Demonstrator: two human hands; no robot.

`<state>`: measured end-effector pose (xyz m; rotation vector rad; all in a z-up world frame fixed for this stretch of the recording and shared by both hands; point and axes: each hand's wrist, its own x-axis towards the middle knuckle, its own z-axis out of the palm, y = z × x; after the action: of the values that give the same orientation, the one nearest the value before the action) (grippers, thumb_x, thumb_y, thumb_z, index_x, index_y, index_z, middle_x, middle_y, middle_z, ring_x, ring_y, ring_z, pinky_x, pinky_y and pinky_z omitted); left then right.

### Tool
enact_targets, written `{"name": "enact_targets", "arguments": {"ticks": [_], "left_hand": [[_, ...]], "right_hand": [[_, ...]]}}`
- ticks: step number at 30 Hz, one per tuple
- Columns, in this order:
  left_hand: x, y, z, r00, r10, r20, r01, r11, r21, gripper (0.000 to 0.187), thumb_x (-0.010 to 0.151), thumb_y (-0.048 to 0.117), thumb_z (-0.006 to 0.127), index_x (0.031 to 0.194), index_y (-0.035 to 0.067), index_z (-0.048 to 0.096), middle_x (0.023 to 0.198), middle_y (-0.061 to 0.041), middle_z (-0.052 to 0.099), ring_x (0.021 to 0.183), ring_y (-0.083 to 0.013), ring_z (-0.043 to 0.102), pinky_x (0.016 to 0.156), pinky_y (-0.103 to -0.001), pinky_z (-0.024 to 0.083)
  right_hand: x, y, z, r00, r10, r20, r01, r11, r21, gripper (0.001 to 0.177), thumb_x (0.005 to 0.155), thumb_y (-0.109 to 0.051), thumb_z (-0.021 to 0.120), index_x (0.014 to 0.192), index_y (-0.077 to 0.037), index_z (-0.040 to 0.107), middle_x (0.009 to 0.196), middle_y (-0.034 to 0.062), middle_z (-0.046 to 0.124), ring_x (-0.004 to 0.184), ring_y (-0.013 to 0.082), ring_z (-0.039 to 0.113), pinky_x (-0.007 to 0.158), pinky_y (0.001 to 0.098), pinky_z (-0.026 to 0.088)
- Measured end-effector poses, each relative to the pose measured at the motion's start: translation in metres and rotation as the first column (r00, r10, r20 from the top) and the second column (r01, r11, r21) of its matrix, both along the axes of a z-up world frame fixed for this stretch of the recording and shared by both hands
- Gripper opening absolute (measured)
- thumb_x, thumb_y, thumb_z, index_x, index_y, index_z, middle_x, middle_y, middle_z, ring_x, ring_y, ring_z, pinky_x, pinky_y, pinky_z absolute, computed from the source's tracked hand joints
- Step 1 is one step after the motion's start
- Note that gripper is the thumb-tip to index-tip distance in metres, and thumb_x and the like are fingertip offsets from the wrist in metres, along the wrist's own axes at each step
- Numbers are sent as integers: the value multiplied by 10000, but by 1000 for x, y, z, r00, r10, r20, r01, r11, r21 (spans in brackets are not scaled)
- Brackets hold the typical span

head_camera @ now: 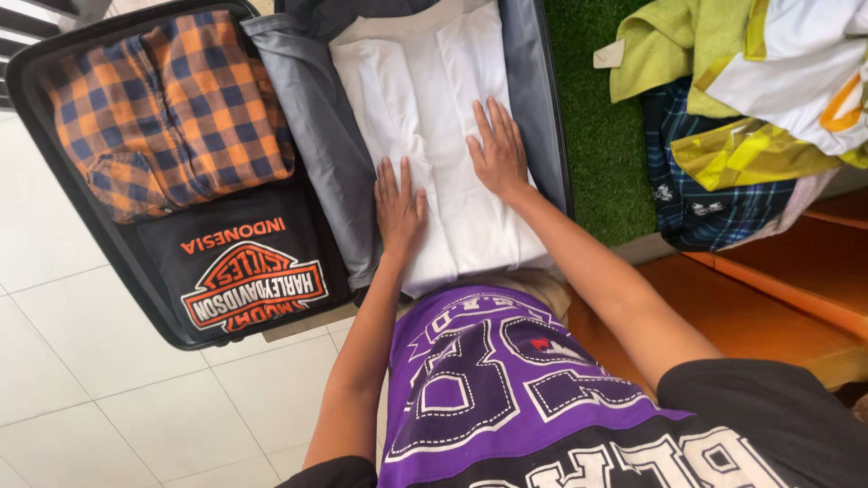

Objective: The person folds a white t-shirt with a logo on the front by hand, smoothing the fabric and folding the sleeves and body into a compact rectangle. They place the folded shirt into an open suitcase and then pick up a second white t-shirt with a yellow and orange graphic design to begin folding it.

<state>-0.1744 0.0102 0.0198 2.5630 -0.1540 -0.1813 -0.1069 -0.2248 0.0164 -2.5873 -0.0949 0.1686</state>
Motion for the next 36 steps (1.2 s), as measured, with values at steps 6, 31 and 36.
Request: {"name": "enact_targets", "arguments": {"ticks": [6,31,36], "left_hand": [[8,-7,14,995,59,-85,-59,998,6,688,1021,302,574,1594,44,294,1617,-314,274,1511,-464,267,1204,-577,263],[-120,1,118,969,64,239,-12,977,-212,285,997,95,604,1270,23,646,1188,-162,662,1140,-361,624,977,-445,494],[-185,-5,106,896,441,-48,-408,778,-477,217,974,58,609,1177,56,685,1068,-98,679,951,-252,683,819,-370,557]], "right_hand": [[1,-4,24,983,-98,-153,121,981,149,542,1011,-290,586,1487,-48,494,1546,224,455,1456,376,396,1189,454,325],[-196,-15,106,940,-110,322,79,991,110,203,993,-169,613,1085,-59,757,1212,100,693,1200,293,587,1080,474,393],[-217,-48,105,879,-304,366,173,921,350,251,942,-33,623,1192,-20,638,1302,178,559,1260,304,570,1067,431,511]]}}
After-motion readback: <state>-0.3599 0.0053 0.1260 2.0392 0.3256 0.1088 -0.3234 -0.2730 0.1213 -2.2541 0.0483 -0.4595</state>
